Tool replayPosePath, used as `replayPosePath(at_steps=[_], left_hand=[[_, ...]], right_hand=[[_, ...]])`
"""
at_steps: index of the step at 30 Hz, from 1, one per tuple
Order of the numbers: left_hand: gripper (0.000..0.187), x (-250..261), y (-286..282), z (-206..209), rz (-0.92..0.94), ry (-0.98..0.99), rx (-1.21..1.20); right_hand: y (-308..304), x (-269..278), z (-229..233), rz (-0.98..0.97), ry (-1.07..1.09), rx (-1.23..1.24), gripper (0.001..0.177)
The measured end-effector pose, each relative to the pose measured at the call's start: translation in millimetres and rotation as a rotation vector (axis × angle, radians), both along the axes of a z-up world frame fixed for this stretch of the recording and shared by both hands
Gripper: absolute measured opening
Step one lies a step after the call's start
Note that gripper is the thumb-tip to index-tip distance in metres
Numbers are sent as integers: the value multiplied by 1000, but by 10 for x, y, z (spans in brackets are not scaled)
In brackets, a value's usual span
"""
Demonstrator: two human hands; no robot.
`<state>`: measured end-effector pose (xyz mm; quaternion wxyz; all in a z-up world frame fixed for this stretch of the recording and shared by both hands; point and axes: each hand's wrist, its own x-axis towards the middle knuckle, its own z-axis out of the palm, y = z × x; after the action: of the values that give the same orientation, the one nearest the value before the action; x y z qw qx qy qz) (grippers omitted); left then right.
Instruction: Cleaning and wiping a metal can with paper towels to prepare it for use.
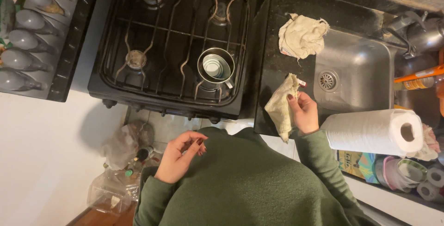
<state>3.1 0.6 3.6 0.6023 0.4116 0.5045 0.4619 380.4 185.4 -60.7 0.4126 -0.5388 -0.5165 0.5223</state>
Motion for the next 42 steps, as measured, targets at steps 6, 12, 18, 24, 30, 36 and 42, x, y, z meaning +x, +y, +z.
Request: replayPosePath(at_steps=[6, 12, 18, 24, 30, 36, 42], left_hand=[[20, 4, -11, 0, 6, 29, -3], [21, 17, -9, 7, 10, 1, 10], [20, 22, -29, -31, 26, -4, -7], [20, 17, -19, 7, 20, 16, -5], [21, 14, -28, -40, 19, -9, 6], [28, 72, 75, -141, -138, 149, 121], [84, 670, 846, 291, -405, 228, 494]], right_hand=[[-8, 7, -12, 10, -22, -12, 23], [-36, -81, 154, 34, -54, -71, 30], [-56, -103, 184, 59, -68, -84, 29], [-57, -73, 149, 38, -97, -86, 24], [-90, -139, 284, 16, -103, -97, 23], [-53, 1, 56, 6, -38, -160, 20], [-190, -67, 343, 78, 293, -325, 12]])
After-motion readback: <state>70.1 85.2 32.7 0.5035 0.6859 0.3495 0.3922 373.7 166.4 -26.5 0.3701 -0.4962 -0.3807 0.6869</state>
